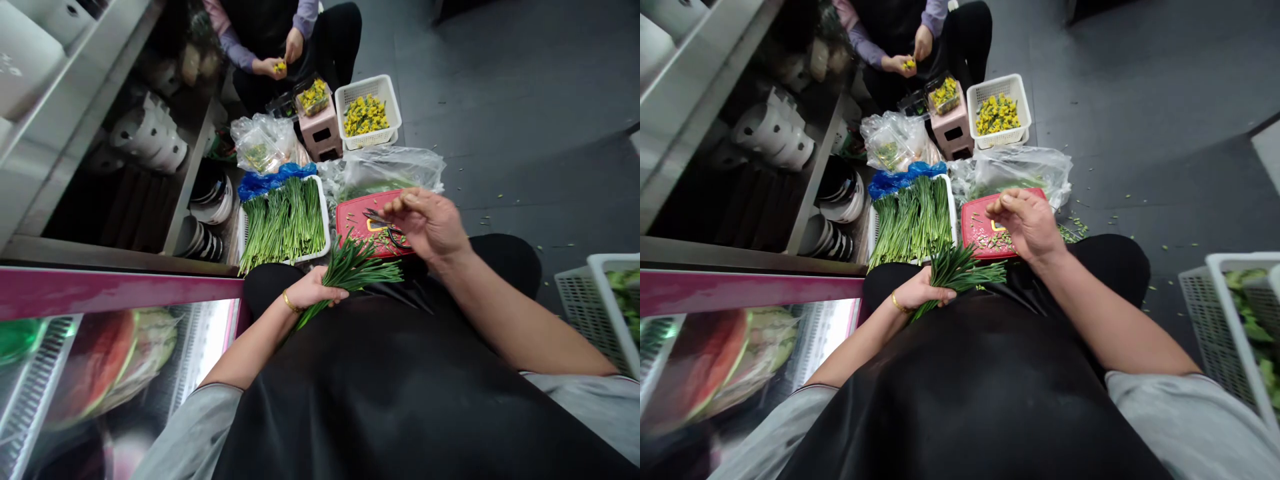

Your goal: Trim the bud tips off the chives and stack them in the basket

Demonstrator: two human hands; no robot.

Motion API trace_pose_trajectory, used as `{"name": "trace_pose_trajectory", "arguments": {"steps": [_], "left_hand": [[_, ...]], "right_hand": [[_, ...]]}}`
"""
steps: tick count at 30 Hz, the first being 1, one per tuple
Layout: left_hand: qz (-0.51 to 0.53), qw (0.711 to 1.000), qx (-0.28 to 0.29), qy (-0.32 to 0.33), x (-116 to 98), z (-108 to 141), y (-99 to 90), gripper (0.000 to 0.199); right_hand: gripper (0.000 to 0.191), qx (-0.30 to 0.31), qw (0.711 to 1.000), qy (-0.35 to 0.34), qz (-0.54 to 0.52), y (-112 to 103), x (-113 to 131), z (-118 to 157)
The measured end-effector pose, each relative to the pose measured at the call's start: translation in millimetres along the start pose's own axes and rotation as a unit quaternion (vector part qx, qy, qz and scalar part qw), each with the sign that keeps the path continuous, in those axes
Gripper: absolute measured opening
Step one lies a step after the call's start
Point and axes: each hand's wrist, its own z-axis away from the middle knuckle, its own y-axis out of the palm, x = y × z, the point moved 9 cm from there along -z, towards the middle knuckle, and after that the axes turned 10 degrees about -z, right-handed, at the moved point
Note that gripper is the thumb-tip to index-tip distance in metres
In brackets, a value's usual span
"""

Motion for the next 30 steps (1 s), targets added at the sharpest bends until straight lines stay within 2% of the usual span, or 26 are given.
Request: {"name": "trace_pose_trajectory", "arguments": {"steps": [2, 5, 7, 10, 15, 17, 19, 21, 22, 23, 24, 27, 28, 30], "left_hand": [[-0.004, 1.000, 0.002, -0.002, 1, -2, 0.4, 0.035], [-0.003, 1.000, 0.006, -0.003, 3, -6, 2.1, 0.036], [-0.002, 1.000, 0.008, -0.007, 4, -8, 3.8, 0.036], [0.001, 1.000, 0.018, -0.016, 6, -9, 6.5, 0.036], [0.024, 0.999, -0.003, -0.025, 8, -5, -0.3, 0.036], [0.031, 0.999, -0.009, -0.032, 11, -5, -2.7, 0.036], [0.034, 0.999, -0.003, -0.036, 12, -6, -2.4, 0.036], [0.029, 0.999, 0.004, -0.037, 13, -8, -1.5, 0.036], [0.025, 0.999, 0.004, -0.036, 13, -9, -1.4, 0.036], [0.022, 0.999, 0.002, -0.035, 12, -9, -1.5, 0.035], [0.020, 0.999, -0.001, -0.032, 11, -8, -1.8, 0.035], [0.019, 1.000, -0.008, -0.019, 4, -4, -2.5, 0.035], [0.019, 1.000, -0.011, -0.015, 1, -2, -2.8, 0.035], [0.020, 1.000, -0.022, -0.007, -4, 3, -4.5, 0.035]], "right_hand": [[0.033, 0.074, 0.991, -0.015, 0.110, 4, 20, -2], [0.029, 0.181, 0.950, -0.034, 0.252, 24, 34, 1], [0.025, 0.213, 0.933, -0.046, 0.287, 39, 33, 3], [0.022, 0.256, 0.919, -0.038, 0.297, 55, 19, 5], [0.017, 0.297, 0.885, -0.037, 0.356, 48, 5, 10], [0.015, 0.305, 0.857, -0.060, 0.411, 44, 5, 13], [0.015, 0.301, 0.817, -0.091, 0.483, 43, 4, 16], [0.015, 0.278, 0.782, -0.123, 0.544, 45, 3, 16], [0.014, 0.257, 0.779, -0.135, 0.556, 46, 3, 15], [0.013, 0.232, 0.791, -0.142, 0.548, 47, 4, 14], [0.012, 0.204, 0.819, -0.141, 0.517, 48, 4, 12], [0.013, 0.102, 0.944, -0.080, 0.302, 43, -6, 4], [0.015, 0.074, 0.973, -0.045, 0.213, 41, -15, 2], [0.020, 0.042, 0.996, 0.025, 0.074, 41, -35, 0]]}}
